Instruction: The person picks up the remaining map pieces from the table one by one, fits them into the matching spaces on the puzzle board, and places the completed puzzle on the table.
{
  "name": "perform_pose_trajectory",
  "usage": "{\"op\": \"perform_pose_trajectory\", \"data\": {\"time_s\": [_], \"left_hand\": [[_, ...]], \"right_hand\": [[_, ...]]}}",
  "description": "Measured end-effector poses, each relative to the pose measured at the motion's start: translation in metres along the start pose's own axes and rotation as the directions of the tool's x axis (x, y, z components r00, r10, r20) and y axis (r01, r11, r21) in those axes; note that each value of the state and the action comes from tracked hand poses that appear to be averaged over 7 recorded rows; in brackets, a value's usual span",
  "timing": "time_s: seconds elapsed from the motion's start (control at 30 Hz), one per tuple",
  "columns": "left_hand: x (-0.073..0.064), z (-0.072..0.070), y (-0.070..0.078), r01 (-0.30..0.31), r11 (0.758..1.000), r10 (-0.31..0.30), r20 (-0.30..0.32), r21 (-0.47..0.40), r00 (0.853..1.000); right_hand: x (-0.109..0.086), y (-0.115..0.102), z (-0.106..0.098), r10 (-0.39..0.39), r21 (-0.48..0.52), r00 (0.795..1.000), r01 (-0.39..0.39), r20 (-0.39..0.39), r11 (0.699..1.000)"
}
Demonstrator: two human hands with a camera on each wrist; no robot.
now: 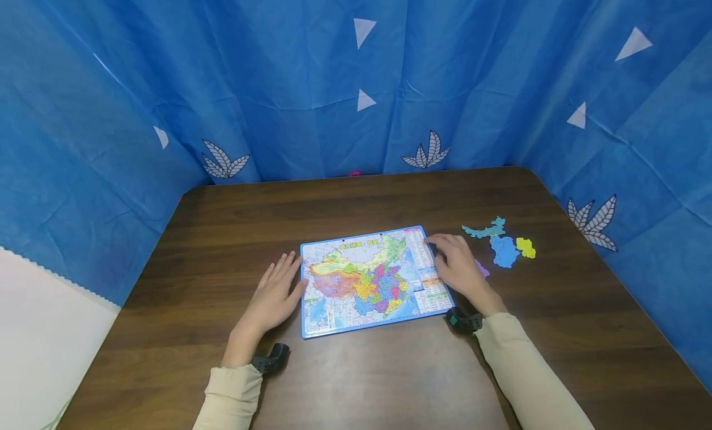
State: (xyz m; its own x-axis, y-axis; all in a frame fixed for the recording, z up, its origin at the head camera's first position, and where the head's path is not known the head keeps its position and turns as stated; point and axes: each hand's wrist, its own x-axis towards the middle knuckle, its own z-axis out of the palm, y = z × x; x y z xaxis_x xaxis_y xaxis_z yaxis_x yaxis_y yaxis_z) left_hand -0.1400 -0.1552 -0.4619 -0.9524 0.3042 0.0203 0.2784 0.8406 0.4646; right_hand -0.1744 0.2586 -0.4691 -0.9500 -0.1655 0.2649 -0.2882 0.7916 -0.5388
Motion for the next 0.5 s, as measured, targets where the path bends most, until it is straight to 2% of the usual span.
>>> {"op": "perform_pose_trajectory", "data": {"time_s": [0.13,0.5], "left_hand": [[0.0007,-0.0007,0.0005,-0.001,1.0,0.001,-0.003,0.006,1.0],[0.0012,0.0007,-0.0002,0.007,1.0,-0.007,0.001,0.01,1.0]], "right_hand": [[0.002,0.0023,-0.0011,0.014,-0.03,0.999,-0.015,-0.045,0.999],[0.0014,0.0018,-0.0052,0.133,-0.031,0.991,-0.133,-0.002,0.991]]}}
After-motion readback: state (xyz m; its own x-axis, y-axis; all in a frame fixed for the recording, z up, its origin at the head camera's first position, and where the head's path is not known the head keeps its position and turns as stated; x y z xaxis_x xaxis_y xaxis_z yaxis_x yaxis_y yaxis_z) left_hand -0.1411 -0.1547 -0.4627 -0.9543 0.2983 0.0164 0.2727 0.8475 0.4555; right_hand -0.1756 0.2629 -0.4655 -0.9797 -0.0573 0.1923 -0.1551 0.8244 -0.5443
